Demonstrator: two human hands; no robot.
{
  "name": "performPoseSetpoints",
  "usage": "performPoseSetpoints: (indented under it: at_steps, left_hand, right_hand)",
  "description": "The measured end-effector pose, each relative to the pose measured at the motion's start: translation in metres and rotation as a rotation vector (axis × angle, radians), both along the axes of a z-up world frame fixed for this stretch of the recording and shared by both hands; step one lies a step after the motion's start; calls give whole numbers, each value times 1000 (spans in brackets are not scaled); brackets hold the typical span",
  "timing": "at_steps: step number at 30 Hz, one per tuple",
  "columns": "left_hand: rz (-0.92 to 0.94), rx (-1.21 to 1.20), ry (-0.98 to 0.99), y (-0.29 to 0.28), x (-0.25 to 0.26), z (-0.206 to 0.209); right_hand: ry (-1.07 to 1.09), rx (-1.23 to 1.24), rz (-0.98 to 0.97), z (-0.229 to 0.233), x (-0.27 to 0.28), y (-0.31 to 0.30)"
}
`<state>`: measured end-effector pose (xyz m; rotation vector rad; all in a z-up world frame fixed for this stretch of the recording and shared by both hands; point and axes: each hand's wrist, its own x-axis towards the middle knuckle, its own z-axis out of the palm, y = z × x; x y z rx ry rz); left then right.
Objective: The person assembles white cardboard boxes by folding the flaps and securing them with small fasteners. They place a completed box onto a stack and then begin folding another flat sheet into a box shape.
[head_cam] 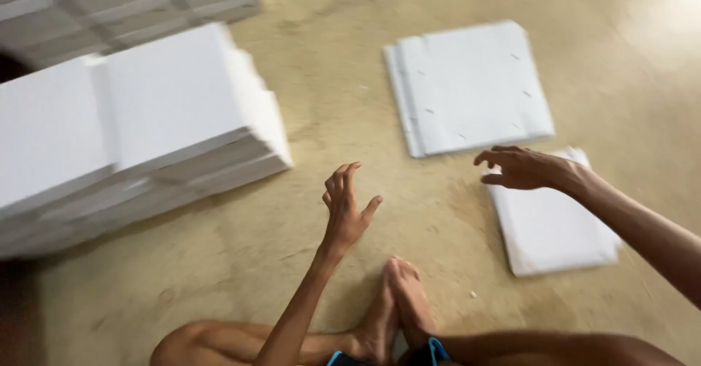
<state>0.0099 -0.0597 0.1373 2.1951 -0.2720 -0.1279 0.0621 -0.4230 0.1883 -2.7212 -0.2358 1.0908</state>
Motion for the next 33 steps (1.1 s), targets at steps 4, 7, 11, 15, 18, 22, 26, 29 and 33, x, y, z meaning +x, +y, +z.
performPoseSetpoints:
  at_steps: [4, 7, 11, 15, 18, 22, 26, 29, 33]
  left_hand:
    - [-182, 21, 95, -77, 4, -41]
    - [-304, 45, 145, -129, 3, -64]
    - [-465, 164, 74, -185, 13, -83]
    - [-585, 254, -44, -237, 13, -108]
    - [-715, 209, -95, -270, -9, -120]
    - [-743, 385, -152, -292, -36, -143]
    - [-647, 302, -158, -285, -7, -150]
    - [-499, 310, -339, -266, 45, -144]
    - [-353, 591, -472, -234, 118, -142]
  right_hand:
    - [63, 16, -222, -89, -59, -106]
    - [79, -104, -402, -135, -116, -157]
    - [-193, -164, -788, -160, -161, -172]
    - [-470, -109, -1143, -181, -197, -175]
    - [-588, -90, -1165, -188, -205, -170]
    - [-614, -50, -1203, -195, -208, -175]
    - [-608, -40, -1192, -196, -205, -181]
    - [-627, -49, -1130, -192, -203, -180]
    - [-700, -72, -1053, -201, -204, -179]
